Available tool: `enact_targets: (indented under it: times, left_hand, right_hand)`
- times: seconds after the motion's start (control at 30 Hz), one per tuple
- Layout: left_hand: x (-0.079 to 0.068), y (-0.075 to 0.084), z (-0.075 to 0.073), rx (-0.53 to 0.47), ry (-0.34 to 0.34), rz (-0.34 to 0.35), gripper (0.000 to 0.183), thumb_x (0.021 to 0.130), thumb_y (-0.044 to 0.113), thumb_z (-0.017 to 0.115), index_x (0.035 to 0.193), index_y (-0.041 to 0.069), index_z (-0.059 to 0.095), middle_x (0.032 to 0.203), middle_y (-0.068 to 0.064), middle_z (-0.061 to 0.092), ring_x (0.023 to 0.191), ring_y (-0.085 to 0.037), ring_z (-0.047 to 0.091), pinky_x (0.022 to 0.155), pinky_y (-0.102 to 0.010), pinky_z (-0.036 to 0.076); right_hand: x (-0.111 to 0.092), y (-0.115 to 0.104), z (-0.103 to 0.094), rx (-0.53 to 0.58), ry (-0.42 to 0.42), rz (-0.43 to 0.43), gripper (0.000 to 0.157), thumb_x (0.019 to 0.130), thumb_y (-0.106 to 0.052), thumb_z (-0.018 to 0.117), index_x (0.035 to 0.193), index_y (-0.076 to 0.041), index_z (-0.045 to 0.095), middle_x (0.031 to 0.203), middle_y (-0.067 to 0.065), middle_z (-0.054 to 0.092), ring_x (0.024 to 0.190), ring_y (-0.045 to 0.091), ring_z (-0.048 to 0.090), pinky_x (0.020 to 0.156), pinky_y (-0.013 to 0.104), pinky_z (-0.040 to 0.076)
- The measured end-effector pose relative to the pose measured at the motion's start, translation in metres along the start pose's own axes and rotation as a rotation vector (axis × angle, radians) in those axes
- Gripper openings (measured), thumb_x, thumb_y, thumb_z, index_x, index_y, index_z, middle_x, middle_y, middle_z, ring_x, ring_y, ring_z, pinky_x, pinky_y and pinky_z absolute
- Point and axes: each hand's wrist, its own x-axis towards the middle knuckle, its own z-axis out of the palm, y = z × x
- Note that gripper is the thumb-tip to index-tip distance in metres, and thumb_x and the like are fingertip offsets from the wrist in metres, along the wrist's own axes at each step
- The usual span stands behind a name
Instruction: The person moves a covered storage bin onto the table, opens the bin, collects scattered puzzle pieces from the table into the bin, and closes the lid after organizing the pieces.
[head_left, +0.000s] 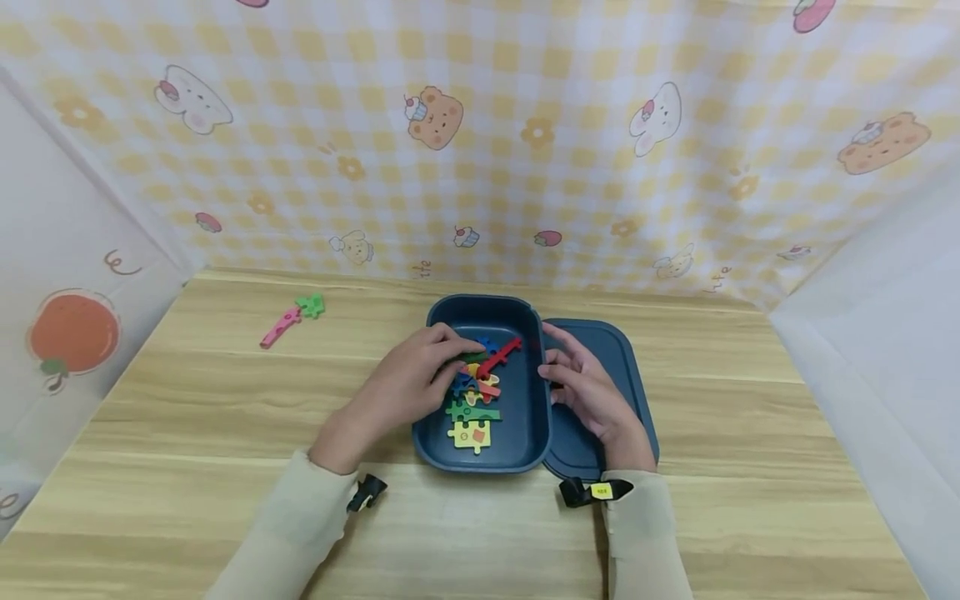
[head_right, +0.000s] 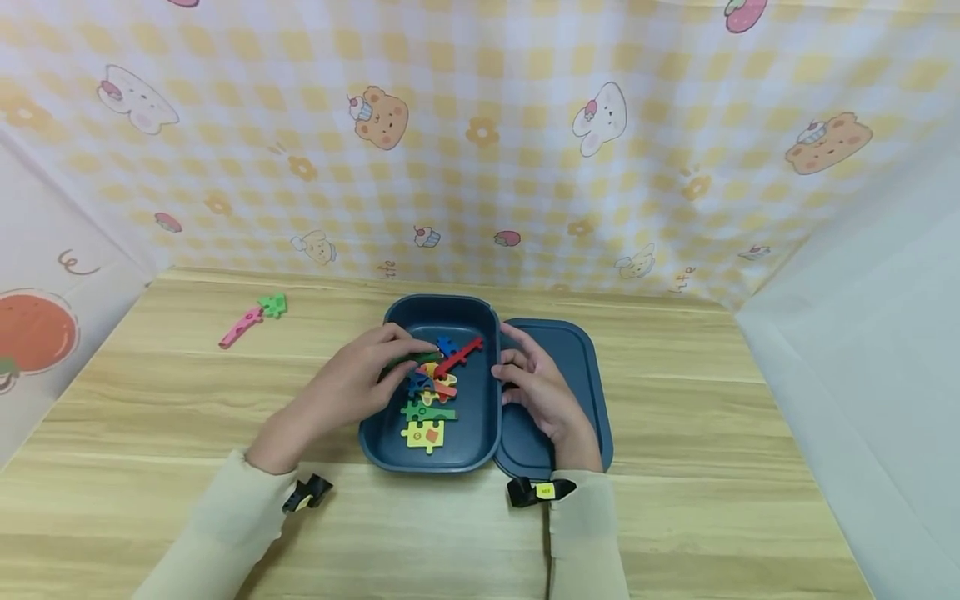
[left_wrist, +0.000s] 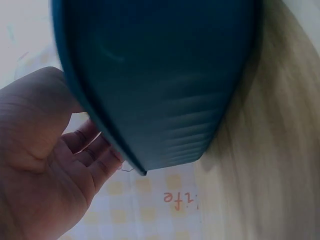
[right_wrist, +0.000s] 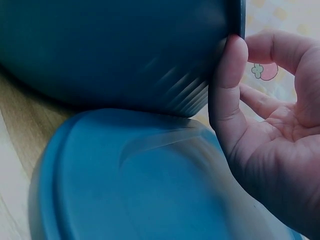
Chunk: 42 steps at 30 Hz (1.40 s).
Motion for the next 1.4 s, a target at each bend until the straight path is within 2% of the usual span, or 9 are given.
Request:
enact_targets:
  times: [0.27, 0.6, 0.8, 0.93, 1.17, 1.4]
  left_hand:
    - [-0.001, 0.001, 0.005, 0.044, -0.02, 0.021, 0.031, 0.103, 0.012, 0.069, 0.131, 0.022, 0.076, 0.115, 0.004, 0.07, 0.102, -0.013, 0.063, 0.087, -0.032, 0.058]
    - [-0.002, 0.004, 0.013, 0.099, -0.054, 0.024, 0.036, 0.104, 0.012, 0.066, 0.138, 0.023, 0.072, 0.123, -0.001, 0.07, 0.108, -0.018, 0.063, 0.09, -0.034, 0.058]
    - [-0.002, 0.004, 0.016, 0.082, -0.06, 0.028, 0.04, 0.104, 0.013, 0.067, 0.143, 0.023, 0.068, 0.125, -0.002, 0.068, 0.108, -0.019, 0.061, 0.09, -0.034, 0.058]
    - [0.001, 0.004, 0.017, 0.061, -0.039, 0.032, 0.043, 0.103, 0.015, 0.069, 0.145, 0.022, 0.067, 0.128, -0.004, 0.066, 0.107, -0.019, 0.061, 0.089, -0.034, 0.057]
    - [0.001, 0.0, 0.008, 0.044, 0.026, 0.035, 0.035, 0.101, 0.013, 0.071, 0.135, 0.019, 0.073, 0.125, -0.005, 0.068, 0.113, -0.022, 0.065, 0.098, -0.042, 0.058]
    - [0.0, -0.008, -0.011, 0.009, 0.067, -0.011, 0.033, 0.103, 0.013, 0.068, 0.136, 0.017, 0.072, 0.126, -0.006, 0.068, 0.107, -0.024, 0.064, 0.092, -0.043, 0.056]
  right_hand:
    - [0.001, 0.001, 0.0, -0.01, 0.001, -0.005, 0.069, 0.105, -0.002, 0.056, 0.166, -0.016, 0.028, 0.101, -0.006, 0.063, 0.078, 0.005, 0.062, 0.062, 0.019, 0.056]
    - [0.001, 0.001, 0.001, 0.015, -0.015, 0.0, 0.071, 0.105, -0.002, 0.056, 0.167, -0.016, 0.026, 0.102, -0.007, 0.062, 0.078, 0.004, 0.061, 0.061, 0.019, 0.055]
    - [0.001, 0.0, 0.002, 0.026, -0.014, -0.004, 0.072, 0.104, 0.0, 0.055, 0.168, -0.015, 0.025, 0.101, -0.007, 0.062, 0.077, 0.004, 0.062, 0.061, 0.019, 0.055]
    - [0.0, -0.001, 0.002, 0.027, -0.007, -0.009, 0.072, 0.104, 0.0, 0.055, 0.168, -0.015, 0.025, 0.101, -0.007, 0.062, 0.076, 0.004, 0.062, 0.06, 0.019, 0.055]
    - [0.001, -0.001, 0.002, 0.02, -0.005, 0.0, 0.072, 0.104, -0.001, 0.055, 0.168, -0.015, 0.025, 0.101, -0.007, 0.061, 0.074, 0.004, 0.061, 0.06, 0.019, 0.055]
    - [0.001, 0.0, 0.001, 0.022, -0.005, -0.001, 0.072, 0.104, -0.001, 0.056, 0.167, -0.015, 0.025, 0.103, -0.005, 0.063, 0.076, 0.005, 0.063, 0.061, 0.019, 0.056]
